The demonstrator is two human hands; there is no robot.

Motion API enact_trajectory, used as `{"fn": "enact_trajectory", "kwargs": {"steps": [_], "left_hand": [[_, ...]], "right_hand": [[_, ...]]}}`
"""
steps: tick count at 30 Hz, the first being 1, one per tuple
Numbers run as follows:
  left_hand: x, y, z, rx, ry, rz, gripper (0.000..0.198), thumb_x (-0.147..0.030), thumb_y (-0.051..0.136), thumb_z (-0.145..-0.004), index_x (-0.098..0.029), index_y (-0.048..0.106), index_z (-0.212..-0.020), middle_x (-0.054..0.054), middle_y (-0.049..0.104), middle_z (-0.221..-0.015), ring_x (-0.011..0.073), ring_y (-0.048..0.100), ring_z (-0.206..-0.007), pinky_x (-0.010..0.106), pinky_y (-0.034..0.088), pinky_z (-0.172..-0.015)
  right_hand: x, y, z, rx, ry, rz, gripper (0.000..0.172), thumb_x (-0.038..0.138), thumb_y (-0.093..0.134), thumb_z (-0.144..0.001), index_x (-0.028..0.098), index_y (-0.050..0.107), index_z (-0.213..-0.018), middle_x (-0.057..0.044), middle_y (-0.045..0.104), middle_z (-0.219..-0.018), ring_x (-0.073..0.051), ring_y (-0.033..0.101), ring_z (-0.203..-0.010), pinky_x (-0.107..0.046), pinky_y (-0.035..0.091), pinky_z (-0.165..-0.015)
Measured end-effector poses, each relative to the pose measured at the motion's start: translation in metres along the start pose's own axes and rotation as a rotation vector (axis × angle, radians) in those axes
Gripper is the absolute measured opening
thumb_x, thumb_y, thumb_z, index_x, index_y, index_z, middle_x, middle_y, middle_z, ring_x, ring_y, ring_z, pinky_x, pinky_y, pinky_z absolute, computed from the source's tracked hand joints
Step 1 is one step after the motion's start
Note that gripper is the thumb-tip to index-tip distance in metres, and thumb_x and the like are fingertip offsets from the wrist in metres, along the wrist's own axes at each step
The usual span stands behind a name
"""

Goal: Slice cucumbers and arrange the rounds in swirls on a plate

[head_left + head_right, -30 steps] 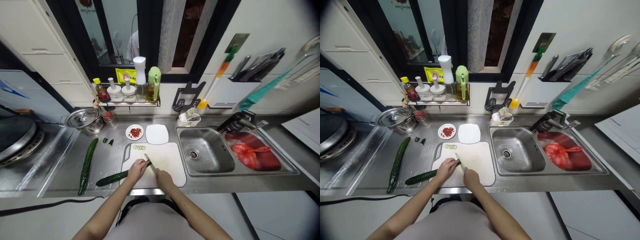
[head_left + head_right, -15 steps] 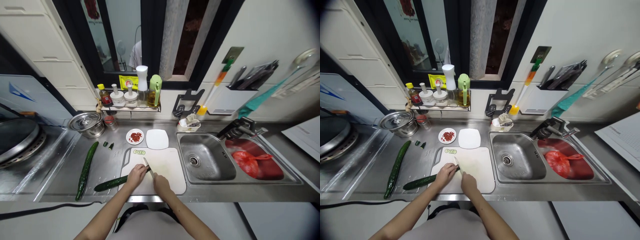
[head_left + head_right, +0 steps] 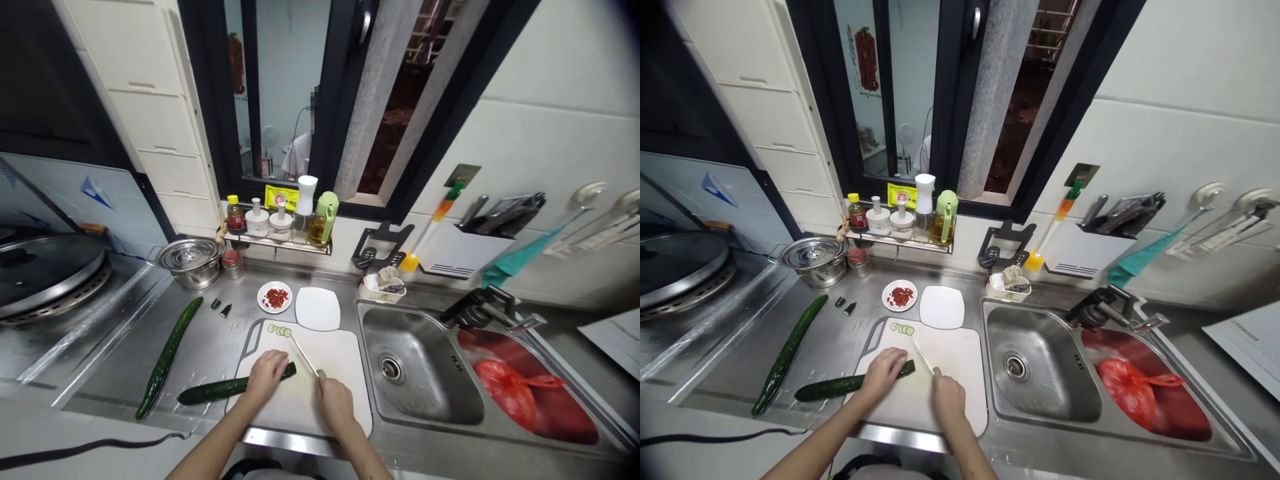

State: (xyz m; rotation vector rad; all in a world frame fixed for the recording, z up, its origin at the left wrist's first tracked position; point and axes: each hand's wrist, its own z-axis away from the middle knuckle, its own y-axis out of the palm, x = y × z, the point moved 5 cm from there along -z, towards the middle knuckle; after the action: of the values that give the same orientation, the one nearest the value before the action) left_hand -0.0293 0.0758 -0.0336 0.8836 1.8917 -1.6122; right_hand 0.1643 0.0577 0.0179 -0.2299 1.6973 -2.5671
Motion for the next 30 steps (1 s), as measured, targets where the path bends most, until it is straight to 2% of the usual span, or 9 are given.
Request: {"fn": "enact_trajectory", "kwargs": {"steps": [3,5,7,9,13,19,23,27,30], "left_hand": [[0.014,-0.025,-0.019,-0.222,-0.252,0.211,0.039,-0.043,0.042,-0.093,-0.018,0.069,-0.104,0.009,0.071,-0.106,0.0223,0.066,-0.096,0.036,0.051,-0.088],[0.016,-0.037,-0.037,-0.280,-0.332,0.327,0.040,-0.045,0.043,-0.091,-0.018,0.067,-0.109,0.009,0.071,-0.107,0.0214,0.066,-0.097,0.035,0.051,-0.089],[0.007,-0.043,-0.056,-0.214,-0.307,0.373,0.041,-0.046,0.048,-0.089,-0.018,0.067,-0.113,0.009,0.072,-0.107,0.0205,0.067,-0.096,0.033,0.051,-0.088],[-0.008,-0.043,-0.071,-0.065,-0.236,0.368,0.042,-0.044,0.053,-0.085,-0.017,0.068,-0.113,0.008,0.073,-0.105,0.0201,0.067,-0.092,0.032,0.051,-0.086],[-0.039,-0.040,-0.084,0.141,-0.083,0.265,0.039,-0.042,0.061,-0.082,-0.018,0.072,-0.110,0.007,0.073,-0.105,0.0205,0.066,-0.094,0.030,0.049,-0.088],[-0.054,-0.033,-0.079,0.196,-0.012,0.121,0.023,-0.037,0.065,-0.080,-0.022,0.076,-0.093,0.005,0.073,-0.100,0.0211,0.063,-0.097,0.030,0.045,-0.089],[-0.039,-0.022,-0.075,0.146,-0.070,0.127,0.013,-0.030,0.066,-0.077,-0.020,0.074,-0.080,0.004,0.072,-0.090,0.0195,0.062,-0.090,0.029,0.045,-0.084],[0.001,-0.015,-0.077,0.017,-0.314,0.207,0.016,-0.026,0.061,-0.081,-0.017,0.073,-0.088,0.004,0.071,-0.079,0.0147,0.062,-0.072,0.024,0.046,-0.070],[0.024,-0.011,-0.083,0.000,-0.438,0.145,0.015,-0.021,0.061,-0.081,-0.017,0.073,-0.089,0.004,0.073,-0.083,0.0138,0.063,-0.074,0.023,0.045,-0.072]], "right_hand": [[-0.010,-0.025,-0.005,-0.120,0.000,0.103,0.044,0.007,0.034,-0.092,0.023,0.060,-0.124,-0.010,0.070,-0.096,-0.022,0.065,-0.093,-0.030,0.038,-0.076],[-0.015,-0.042,-0.008,-0.228,-0.012,0.142,0.044,0.008,0.038,-0.092,0.023,0.059,-0.127,-0.011,0.068,-0.102,-0.023,0.062,-0.097,-0.032,0.036,-0.080],[-0.017,-0.055,-0.011,-0.309,-0.031,0.172,0.044,0.010,0.042,-0.091,0.022,0.057,-0.130,-0.011,0.067,-0.102,-0.024,0.059,-0.098,-0.033,0.034,-0.081],[-0.016,-0.064,-0.013,-0.375,-0.058,0.189,0.044,0.011,0.044,-0.090,0.022,0.056,-0.132,-0.011,0.065,-0.101,-0.024,0.056,-0.096,-0.034,0.032,-0.081],[-0.011,-0.071,-0.014,-0.448,-0.120,0.201,0.044,0.012,0.049,-0.089,0.023,0.056,-0.132,-0.010,0.064,-0.098,-0.022,0.053,-0.092,-0.034,0.030,-0.081],[-0.009,-0.066,-0.014,-0.440,-0.156,0.211,0.041,0.013,0.050,-0.090,0.023,0.057,-0.128,-0.010,0.064,-0.097,-0.022,0.052,-0.093,-0.034,0.029,-0.080],[-0.017,-0.051,-0.012,-0.391,-0.129,0.210,0.040,0.012,0.048,-0.091,0.023,0.058,-0.128,-0.010,0.064,-0.097,-0.022,0.053,-0.093,-0.034,0.029,-0.080],[-0.032,-0.035,-0.008,-0.329,-0.080,0.189,0.042,0.012,0.051,-0.089,0.022,0.058,-0.129,-0.009,0.065,-0.097,-0.022,0.054,-0.094,-0.034,0.029,-0.081],[-0.044,-0.028,-0.003,-0.295,-0.027,0.168,0.041,0.014,0.053,-0.089,0.022,0.059,-0.128,-0.009,0.066,-0.098,-0.023,0.056,-0.095,-0.033,0.030,-0.081]]}}
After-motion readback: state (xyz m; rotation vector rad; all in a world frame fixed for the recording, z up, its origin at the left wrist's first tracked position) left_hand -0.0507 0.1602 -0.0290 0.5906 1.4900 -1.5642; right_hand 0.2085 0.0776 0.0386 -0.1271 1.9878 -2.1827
